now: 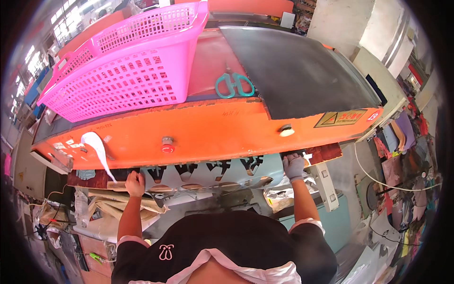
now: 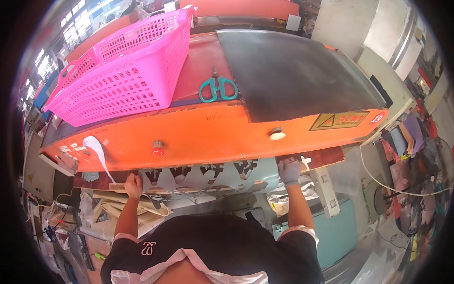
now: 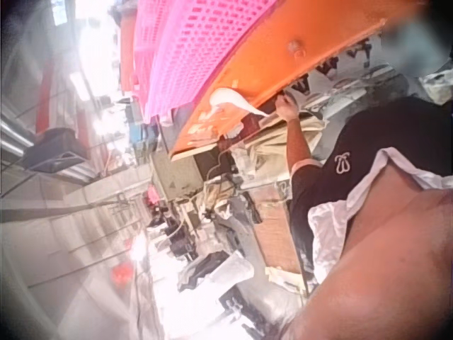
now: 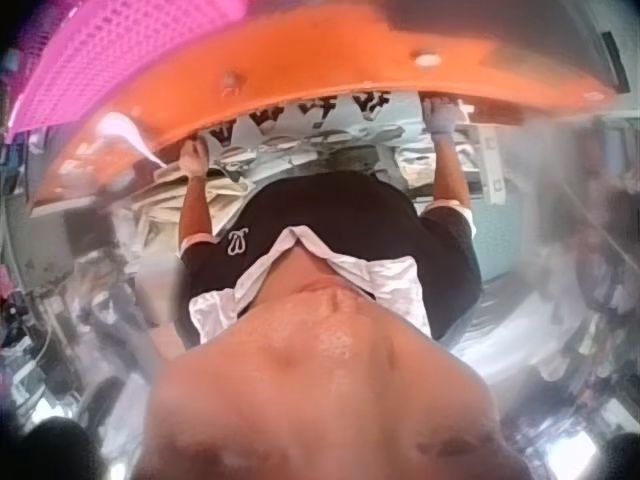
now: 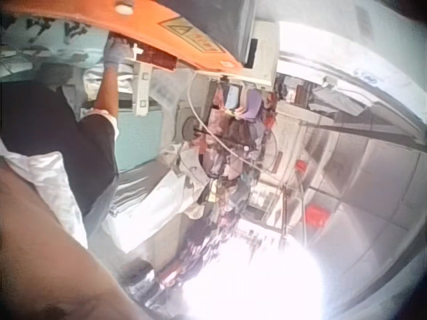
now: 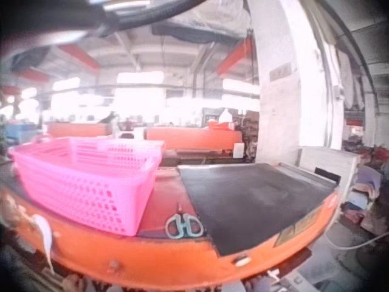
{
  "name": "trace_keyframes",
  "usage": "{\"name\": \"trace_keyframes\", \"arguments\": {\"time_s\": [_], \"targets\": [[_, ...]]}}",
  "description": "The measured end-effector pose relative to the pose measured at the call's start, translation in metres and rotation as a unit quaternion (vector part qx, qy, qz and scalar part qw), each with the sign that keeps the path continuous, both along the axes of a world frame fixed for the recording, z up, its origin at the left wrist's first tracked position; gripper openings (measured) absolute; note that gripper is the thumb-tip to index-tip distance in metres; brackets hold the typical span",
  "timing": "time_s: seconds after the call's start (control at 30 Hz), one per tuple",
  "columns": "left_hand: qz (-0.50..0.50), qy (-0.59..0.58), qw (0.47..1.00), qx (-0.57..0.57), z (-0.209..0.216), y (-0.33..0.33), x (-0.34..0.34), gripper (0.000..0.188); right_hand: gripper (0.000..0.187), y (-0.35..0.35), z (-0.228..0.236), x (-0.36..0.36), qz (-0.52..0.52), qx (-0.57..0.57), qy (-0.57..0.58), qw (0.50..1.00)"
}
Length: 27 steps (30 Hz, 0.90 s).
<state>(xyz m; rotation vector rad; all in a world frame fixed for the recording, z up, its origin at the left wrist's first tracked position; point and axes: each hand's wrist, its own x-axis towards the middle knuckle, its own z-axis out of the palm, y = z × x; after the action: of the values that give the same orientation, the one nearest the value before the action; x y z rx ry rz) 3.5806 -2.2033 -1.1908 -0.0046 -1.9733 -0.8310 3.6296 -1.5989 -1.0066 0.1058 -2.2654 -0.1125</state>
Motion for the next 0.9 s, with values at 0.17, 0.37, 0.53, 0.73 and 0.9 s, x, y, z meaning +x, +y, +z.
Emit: {"name": "trace_keyframes", "arguments": {"time_s": [0.17,0.37,0.53,0.73,0.9], "targets": [[0.025,-0.043,0.999,-0.014,-0.004,0.003,-0.004,0.021,0.029,0.001,-0.01,-0.008,0.003,-0.021,-0.013,1.0],[-0.004,-0.078,0.997,0.01,-0.002,0.001,-0.006,0.03,0.036,0.002,-0.009,0.0,-0.026,-0.026,-0.058,0.998],[0.004,-0.077,0.997,0.013,-0.012,0.01,0.02,0.03,0.032,0.004,-0.021,0.022,-0.014,-0.053,-0.024,0.998],[0.019,-0.066,0.998,0.005,-0.049,0.016,0.12,0.025,0.025,-0.001,-0.064,0.112,0.008,-0.065,0.028,0.997],[0.009,-0.06,0.998,0.025,-0.07,0.02,0.21,0.025,0.022,-0.004,-0.088,0.201,0.011,-0.052,0.072,0.996]]}}
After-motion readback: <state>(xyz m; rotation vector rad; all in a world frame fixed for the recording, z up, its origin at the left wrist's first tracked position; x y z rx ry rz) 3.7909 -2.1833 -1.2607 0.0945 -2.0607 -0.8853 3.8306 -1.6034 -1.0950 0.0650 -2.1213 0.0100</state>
